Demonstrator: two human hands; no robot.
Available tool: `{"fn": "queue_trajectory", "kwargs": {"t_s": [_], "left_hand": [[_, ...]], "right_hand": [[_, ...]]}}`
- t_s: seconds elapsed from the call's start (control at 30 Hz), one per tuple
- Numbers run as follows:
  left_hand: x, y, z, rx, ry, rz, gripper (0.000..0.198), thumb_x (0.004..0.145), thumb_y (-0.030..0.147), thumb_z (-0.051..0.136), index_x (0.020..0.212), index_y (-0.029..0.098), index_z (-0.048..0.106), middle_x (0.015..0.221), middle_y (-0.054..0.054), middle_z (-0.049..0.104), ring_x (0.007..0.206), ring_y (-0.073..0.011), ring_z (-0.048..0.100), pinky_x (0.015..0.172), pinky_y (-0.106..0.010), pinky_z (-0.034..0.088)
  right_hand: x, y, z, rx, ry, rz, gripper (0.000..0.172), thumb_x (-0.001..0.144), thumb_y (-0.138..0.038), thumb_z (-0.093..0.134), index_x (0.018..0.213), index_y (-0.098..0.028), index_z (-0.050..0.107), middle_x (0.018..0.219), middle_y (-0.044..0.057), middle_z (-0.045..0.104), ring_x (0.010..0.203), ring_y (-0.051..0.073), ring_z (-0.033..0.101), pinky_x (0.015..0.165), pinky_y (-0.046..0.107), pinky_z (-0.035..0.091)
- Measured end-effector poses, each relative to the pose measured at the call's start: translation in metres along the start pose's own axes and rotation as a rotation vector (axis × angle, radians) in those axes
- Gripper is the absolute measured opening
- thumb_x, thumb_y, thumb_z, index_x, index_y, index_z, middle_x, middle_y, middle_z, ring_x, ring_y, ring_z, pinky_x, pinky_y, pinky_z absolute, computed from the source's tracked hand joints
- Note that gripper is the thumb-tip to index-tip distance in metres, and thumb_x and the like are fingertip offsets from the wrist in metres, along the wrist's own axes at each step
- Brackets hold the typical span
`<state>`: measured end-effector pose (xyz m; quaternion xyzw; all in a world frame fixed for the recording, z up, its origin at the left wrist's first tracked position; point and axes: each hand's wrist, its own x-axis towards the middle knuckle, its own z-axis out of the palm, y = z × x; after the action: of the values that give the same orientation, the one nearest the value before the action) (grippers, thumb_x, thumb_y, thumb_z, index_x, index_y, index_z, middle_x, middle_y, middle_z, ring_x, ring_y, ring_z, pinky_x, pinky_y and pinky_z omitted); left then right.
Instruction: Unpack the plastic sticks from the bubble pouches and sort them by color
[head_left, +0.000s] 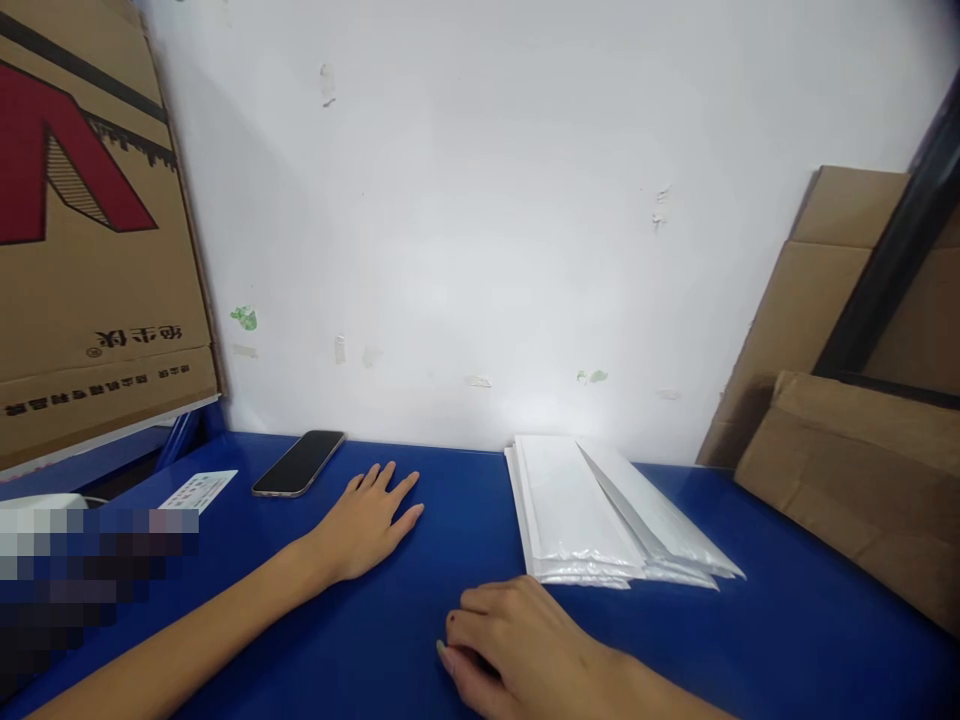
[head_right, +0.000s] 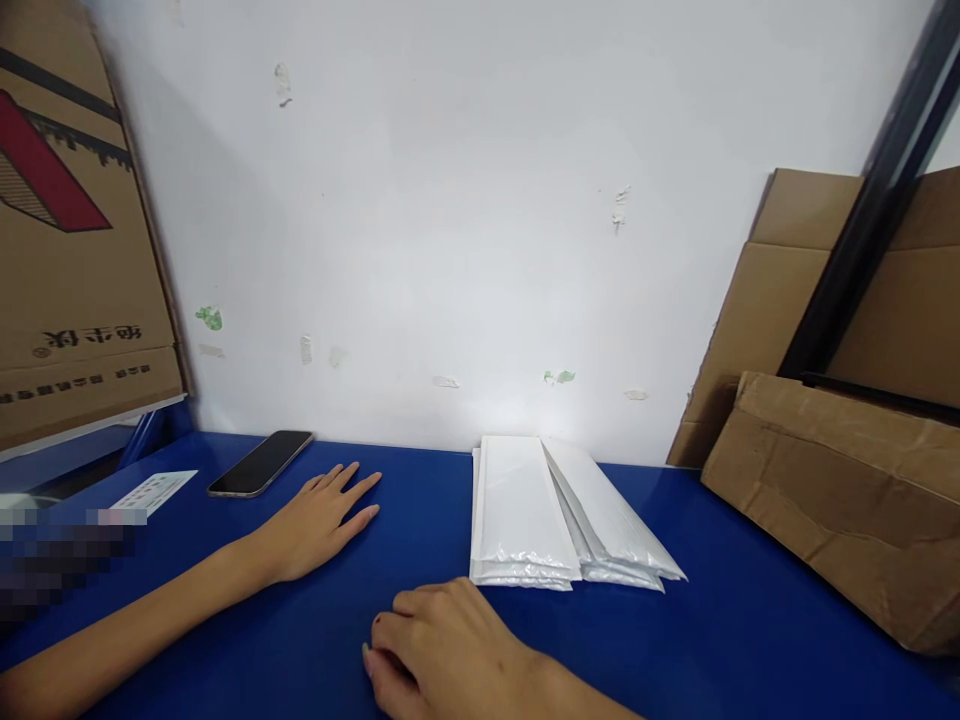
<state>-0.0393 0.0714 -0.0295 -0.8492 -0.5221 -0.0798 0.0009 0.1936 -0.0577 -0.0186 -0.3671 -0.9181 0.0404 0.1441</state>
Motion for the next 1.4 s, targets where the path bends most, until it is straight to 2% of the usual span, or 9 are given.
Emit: {"fn": "queue_trajectory", "kwargs": {"t_s": [0.5,1.4], "left_hand": [[0.0003,-0.0001,-0.0002,0.029,-0.011,0.003,0.067,0.104,0.061,0.031,0.159,0.024,0.037,0.164,-0.021,0.033,0.151,-0.0436,0.03,0.119,-0.059,0.028],[0.0002,0.0008,-0.0015,0.038,-0.021,0.012,0.067,0.104,0.061,0.031,0.16,0.024,0.036,0.164,-0.022,0.033,0.151,-0.0432,0.03,0.119,-0.059,0.029]], "right_hand": [[-0.0023,-0.001,0.0003,0.015,0.012,0.006,0.026,0.101,-0.032,0.048,0.079,-0.022,0.053,0.077,-0.004,0.064,0.064,0.01,0.053,0.06,0.027,0.031],[-0.0024,-0.0017,-0.0015,0.052,0.036,0.008,0.025,0.101,-0.029,0.049,0.077,-0.022,0.052,0.075,-0.005,0.062,0.063,0.009,0.052,0.06,0.024,0.032]]}}
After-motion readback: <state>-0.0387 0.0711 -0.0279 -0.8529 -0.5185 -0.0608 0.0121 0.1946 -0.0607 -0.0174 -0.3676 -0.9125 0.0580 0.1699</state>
